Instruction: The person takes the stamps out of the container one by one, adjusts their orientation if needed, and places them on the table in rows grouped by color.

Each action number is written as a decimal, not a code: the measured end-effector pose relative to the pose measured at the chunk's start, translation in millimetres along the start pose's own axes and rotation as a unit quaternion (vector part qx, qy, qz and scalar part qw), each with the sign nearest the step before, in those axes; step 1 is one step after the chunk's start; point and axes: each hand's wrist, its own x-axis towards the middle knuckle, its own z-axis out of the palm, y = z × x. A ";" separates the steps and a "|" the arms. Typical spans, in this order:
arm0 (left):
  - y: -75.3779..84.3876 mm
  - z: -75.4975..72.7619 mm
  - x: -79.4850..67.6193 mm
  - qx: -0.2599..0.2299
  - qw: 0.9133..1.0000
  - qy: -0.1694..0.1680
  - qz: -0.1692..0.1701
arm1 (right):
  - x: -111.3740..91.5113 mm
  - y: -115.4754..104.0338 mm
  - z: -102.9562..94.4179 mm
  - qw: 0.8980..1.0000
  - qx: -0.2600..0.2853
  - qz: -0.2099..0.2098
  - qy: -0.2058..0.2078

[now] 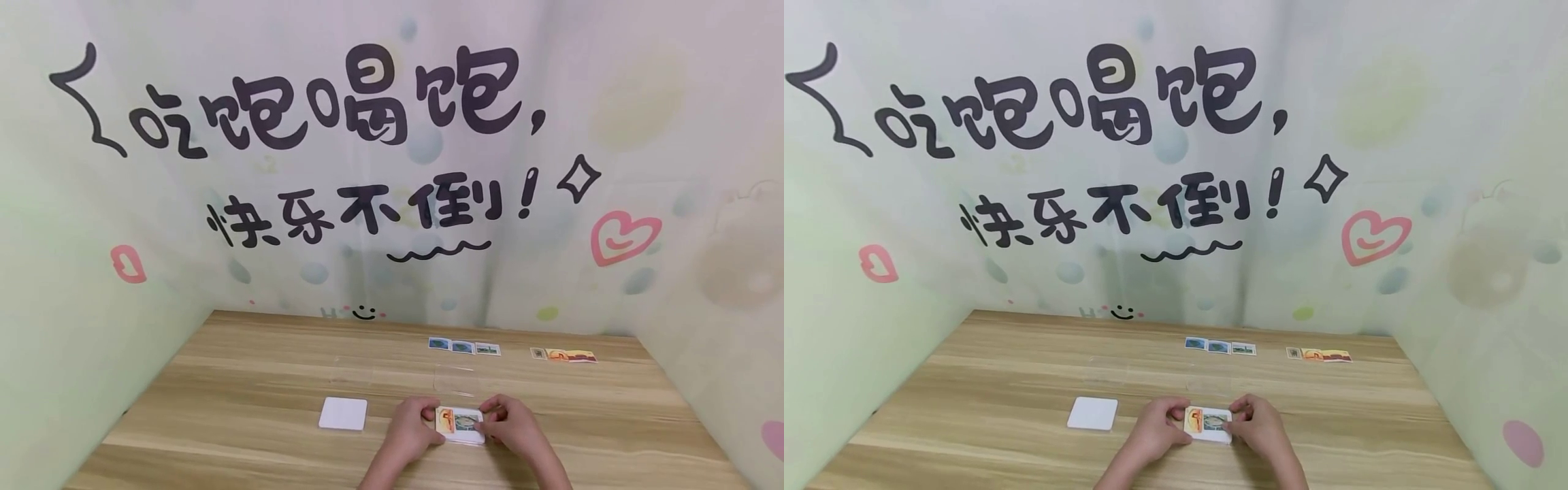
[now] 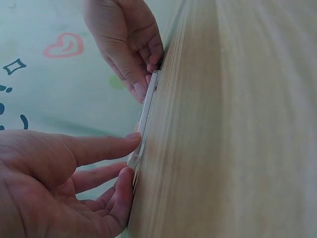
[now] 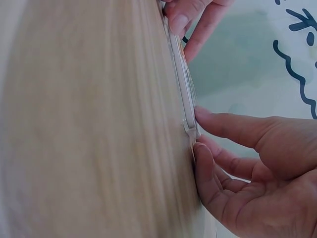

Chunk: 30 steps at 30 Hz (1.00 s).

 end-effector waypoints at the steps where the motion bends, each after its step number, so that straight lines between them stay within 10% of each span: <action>1: -0.1 -0.1 -0.2 0.001 1.000 0.000 0.000 | -0.2 -0.3 -0.1 1.000 0.000 0.001 0.000; 30: -2.3 1.2 -0.4 0.005 1.000 0.009 0.018 | 1.7 2.0 -2.7 1.000 -0.006 0.010 0.006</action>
